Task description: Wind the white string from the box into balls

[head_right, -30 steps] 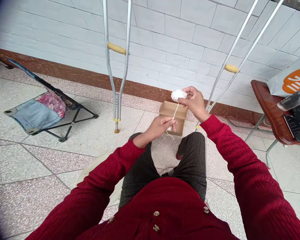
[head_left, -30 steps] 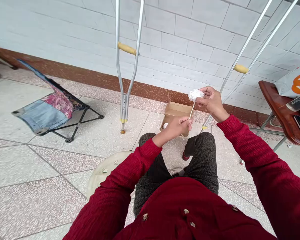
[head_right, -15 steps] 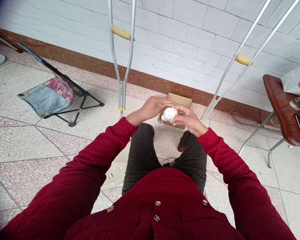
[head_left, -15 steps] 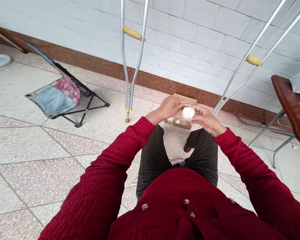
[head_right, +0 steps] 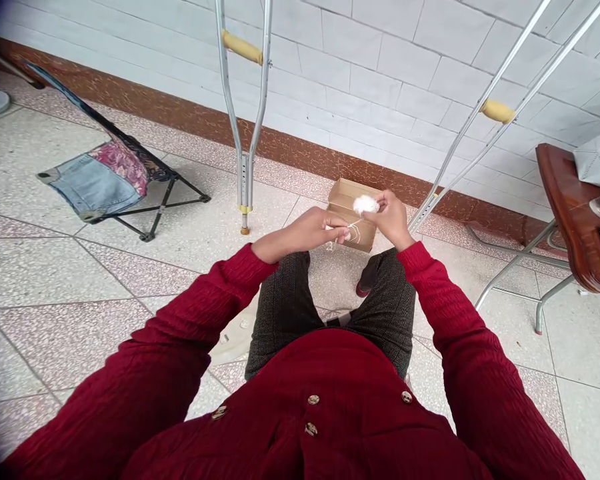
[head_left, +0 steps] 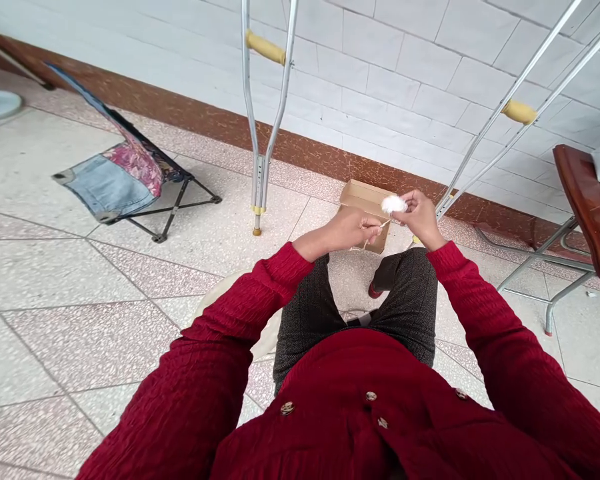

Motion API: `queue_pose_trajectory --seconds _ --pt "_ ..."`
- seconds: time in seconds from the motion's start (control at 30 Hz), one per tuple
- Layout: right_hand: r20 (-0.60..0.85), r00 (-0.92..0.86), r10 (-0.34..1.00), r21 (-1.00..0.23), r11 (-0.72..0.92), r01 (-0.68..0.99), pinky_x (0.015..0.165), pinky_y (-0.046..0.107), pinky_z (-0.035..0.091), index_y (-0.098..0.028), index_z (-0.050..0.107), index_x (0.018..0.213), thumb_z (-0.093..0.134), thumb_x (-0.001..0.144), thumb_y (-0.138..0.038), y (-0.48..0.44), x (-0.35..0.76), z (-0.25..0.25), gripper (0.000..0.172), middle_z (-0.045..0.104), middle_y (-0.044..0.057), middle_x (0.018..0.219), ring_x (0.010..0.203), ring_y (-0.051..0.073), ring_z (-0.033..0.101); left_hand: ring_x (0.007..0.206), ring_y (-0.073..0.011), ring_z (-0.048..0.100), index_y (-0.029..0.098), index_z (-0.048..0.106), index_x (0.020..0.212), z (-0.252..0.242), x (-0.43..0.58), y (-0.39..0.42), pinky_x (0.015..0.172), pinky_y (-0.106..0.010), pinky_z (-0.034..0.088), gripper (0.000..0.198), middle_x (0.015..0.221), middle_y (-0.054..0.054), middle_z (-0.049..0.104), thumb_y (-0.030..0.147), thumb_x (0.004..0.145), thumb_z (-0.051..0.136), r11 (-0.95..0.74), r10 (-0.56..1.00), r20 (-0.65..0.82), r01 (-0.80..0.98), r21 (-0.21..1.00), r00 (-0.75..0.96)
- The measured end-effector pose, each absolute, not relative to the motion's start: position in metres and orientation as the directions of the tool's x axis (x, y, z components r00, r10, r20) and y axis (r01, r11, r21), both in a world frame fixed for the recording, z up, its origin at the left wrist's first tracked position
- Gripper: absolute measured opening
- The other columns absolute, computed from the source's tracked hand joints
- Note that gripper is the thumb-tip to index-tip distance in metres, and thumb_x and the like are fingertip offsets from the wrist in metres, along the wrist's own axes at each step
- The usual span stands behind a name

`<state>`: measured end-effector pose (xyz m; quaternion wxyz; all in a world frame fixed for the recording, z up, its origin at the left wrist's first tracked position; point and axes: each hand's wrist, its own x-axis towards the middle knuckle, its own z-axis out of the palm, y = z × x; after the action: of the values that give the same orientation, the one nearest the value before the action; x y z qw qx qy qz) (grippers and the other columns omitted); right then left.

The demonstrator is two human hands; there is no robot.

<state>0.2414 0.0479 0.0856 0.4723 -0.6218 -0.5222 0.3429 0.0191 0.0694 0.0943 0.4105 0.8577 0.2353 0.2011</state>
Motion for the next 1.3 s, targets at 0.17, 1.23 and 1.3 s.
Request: queue_pose_trajectory --seconds 0.17,1.23,1.3 --pt "-0.273 -0.282 0.92 -0.962 -0.252 0.109 0.052 0.023 0.051 -0.019 0.064 0.088 0.084 0.058 -0.017 0.014 0.231 0.091 0.037 0.066 -0.002 0.075 0.063 0.012 0.061 0.064 -0.013 0.057 0.019 0.07 0.069 0.109 0.008 0.096 0.067 -0.026 0.041 0.025 0.061 0.001 0.063 0.034 0.088 0.063 -0.654 0.616 0.265 0.295 0.696 0.741" --pt "-0.159 -0.273 0.949 -0.953 -0.22 -0.208 0.055 0.02 0.053 -0.023 0.065 0.11 0.085 0.067 -0.025 0.003 0.215 0.116 0.047 0.069 0.0 0.089 0.067 0.011 0.064 0.067 -0.0126 0.06 0.017 0.077 0.087 0.095 0.02 0.091 0.065 -0.024 0.042 0.033 0.073 0.0 0.071 0.036 0.095 0.051 -0.558 0.666 0.341 0.139 0.818 0.663" --pt "-0.14 -0.244 0.96 -0.949 -0.2 -0.242 0.056 0.021 0.055 -0.025 0.063 0.117 0.085 0.068 -0.025 0.003 0.212 0.118 0.053 0.07 0.0 0.096 0.069 0.012 0.065 0.069 -0.0125 0.06 0.017 0.078 0.09 0.094 0.022 0.09 0.065 -0.023 0.043 0.032 0.075 0.0 0.071 0.036 0.094 0.052 -0.531 0.689 0.337 0.131 0.837 0.642"
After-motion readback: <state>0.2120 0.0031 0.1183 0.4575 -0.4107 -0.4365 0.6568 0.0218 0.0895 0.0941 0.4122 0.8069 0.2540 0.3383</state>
